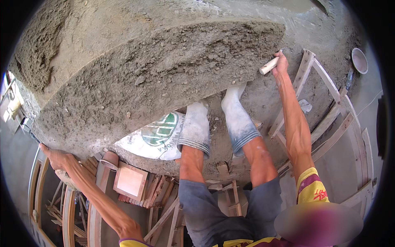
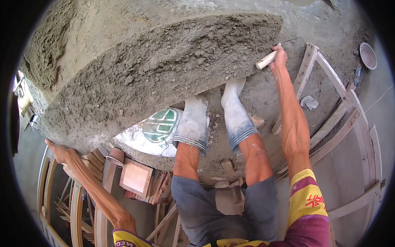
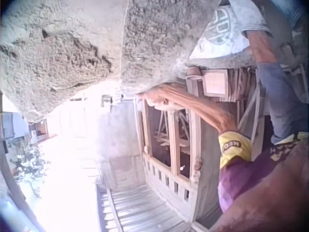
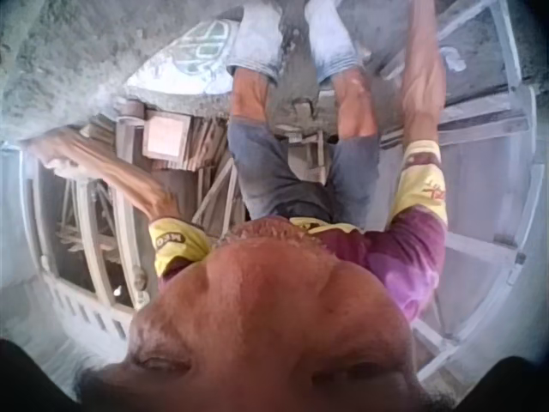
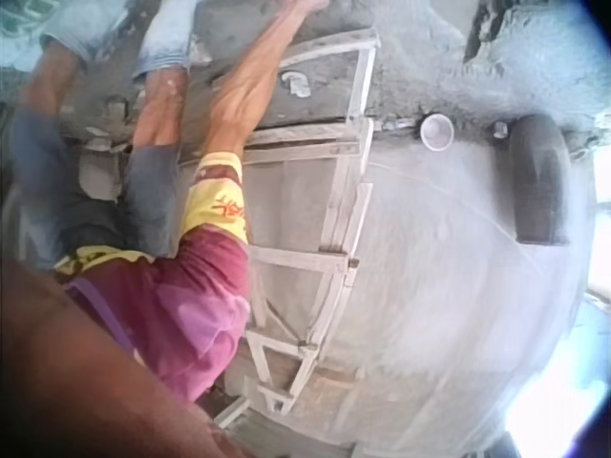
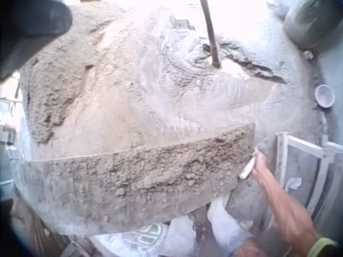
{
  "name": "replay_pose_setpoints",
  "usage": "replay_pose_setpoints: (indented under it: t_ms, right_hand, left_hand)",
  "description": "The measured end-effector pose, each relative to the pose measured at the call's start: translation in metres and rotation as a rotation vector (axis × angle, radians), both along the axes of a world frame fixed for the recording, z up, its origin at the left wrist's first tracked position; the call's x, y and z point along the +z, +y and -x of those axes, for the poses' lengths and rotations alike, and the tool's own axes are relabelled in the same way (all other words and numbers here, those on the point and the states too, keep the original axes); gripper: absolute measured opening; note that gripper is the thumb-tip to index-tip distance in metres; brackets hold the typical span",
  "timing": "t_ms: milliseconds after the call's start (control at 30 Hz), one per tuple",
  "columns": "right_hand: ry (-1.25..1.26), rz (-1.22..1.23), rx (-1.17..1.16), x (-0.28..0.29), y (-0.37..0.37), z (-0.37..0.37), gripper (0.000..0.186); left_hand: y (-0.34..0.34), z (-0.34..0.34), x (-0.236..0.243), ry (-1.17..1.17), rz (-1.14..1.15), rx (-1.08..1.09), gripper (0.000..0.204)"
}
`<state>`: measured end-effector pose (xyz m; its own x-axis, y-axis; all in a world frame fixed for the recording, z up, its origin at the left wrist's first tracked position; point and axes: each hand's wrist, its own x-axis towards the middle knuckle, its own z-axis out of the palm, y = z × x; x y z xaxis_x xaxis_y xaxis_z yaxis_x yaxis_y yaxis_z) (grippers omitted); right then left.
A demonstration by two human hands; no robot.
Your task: The person applies wet plaster onto a board using a trowel and then presses the board against a wall to transfer the plaster.
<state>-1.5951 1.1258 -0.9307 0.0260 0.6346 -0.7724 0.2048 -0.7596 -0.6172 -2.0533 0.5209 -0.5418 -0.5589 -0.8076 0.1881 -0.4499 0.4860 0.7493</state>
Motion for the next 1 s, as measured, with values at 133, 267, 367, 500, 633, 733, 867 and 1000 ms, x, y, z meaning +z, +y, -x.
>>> replay_pose_setpoints:
  t_ms: [133, 267, 367, 500, 633, 733, 867, 1000]
  right_hand:
    - [-0.080, -0.024, 0.019, -0.028, 0.005, -0.006, 0.011]
    - [-0.159, -0.035, 0.005, -0.033, 0.011, -0.030, 0.015]
    - [-0.171, -0.051, 0.002, -0.044, 0.017, -0.050, 0.015]
    - [-0.194, -0.118, 0.110, -0.045, 0.020, -0.065, 0.019]
    - [-0.113, -0.192, 0.178, -0.035, 0.040, -0.085, 0.029]
    - [-0.094, -0.231, 0.127, 0.045, 0.026, -0.057, 0.041]
    - [-0.423, -0.207, 0.401, 0.149, 0.033, -0.077, 0.042]
    - [-0.731, -0.334, 0.707, 0.240, 0.013, -0.127, 0.031]
  left_hand:
    - [0.017, 0.018, -0.025, 0.034, 0.016, -0.095, 0.076]
    - [0.054, 0.029, -0.028, 0.002, -0.041, -0.230, 0.068]
    - [0.083, 0.039, -0.022, -0.023, -0.053, -0.330, 0.062]
    - [0.123, 0.043, -0.014, -0.048, 0.056, -0.303, 0.064]
    - [0.170, 0.038, 0.000, -0.053, 0.097, -0.285, 0.066]
    - [0.218, 0.026, 0.032, -0.053, 0.192, -0.307, 0.068]
    - [0.256, 0.012, 0.096, -0.083, 0.278, -0.339, 0.069]
    - [0.289, -0.028, 0.163, -0.132, 0.159, -0.477, 0.067]
